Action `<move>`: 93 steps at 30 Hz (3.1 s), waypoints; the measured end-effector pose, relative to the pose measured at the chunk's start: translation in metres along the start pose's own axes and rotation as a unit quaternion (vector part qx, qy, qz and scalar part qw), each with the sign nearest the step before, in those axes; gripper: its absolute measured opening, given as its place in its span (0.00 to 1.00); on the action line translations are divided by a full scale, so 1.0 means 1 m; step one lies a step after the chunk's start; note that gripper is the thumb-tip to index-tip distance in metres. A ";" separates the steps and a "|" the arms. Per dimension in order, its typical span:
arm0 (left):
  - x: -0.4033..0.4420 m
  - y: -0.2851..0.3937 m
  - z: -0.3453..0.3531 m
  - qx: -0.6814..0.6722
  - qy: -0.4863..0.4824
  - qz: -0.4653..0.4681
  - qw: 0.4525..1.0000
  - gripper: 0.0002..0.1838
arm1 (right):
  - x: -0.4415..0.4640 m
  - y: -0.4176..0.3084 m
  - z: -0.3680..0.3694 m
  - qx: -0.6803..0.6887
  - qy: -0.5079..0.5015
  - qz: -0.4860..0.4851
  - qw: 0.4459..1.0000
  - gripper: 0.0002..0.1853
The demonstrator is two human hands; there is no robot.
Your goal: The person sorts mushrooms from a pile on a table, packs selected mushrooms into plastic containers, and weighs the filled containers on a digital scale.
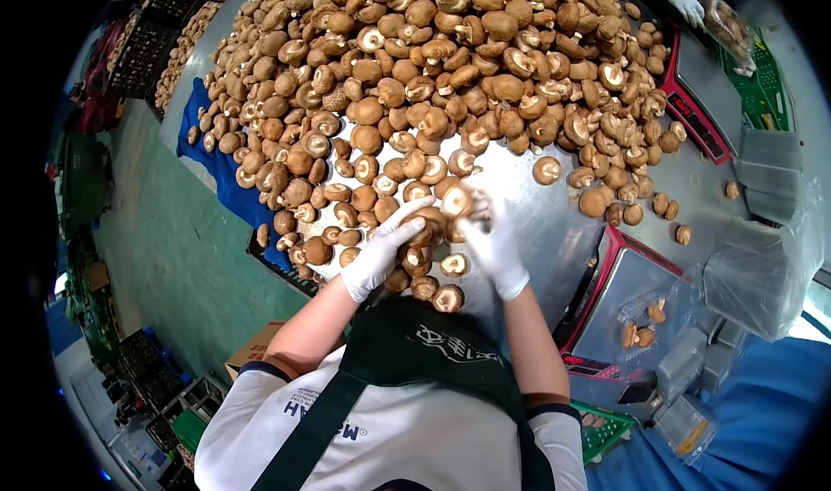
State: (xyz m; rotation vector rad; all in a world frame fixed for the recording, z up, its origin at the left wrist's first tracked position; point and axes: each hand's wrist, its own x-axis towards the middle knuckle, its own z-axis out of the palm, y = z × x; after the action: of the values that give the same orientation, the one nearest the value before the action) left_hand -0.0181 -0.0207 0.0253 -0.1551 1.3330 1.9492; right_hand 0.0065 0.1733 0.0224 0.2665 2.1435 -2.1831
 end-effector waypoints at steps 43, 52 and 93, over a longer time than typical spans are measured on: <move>-0.063 -0.024 -0.027 -0.040 -0.272 -0.103 0.956 0.22 | 0.078 0.046 0.014 -0.347 -0.030 -0.140 0.927 0.20; -0.052 -0.020 -0.044 -0.081 -0.124 -0.063 0.987 0.22 | -0.009 -0.004 -0.009 0.047 -0.044 0.064 0.996 0.14; -0.005 -0.055 0.082 0.684 0.097 0.163 0.704 0.32 | -0.192 -0.067 -0.161 -0.298 0.401 -0.127 0.857 0.19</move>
State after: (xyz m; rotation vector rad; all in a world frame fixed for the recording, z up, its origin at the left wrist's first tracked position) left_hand 0.0458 0.0555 0.0231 0.6573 2.7146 0.6832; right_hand 0.1959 0.3220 0.1196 1.0342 3.3235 -1.4741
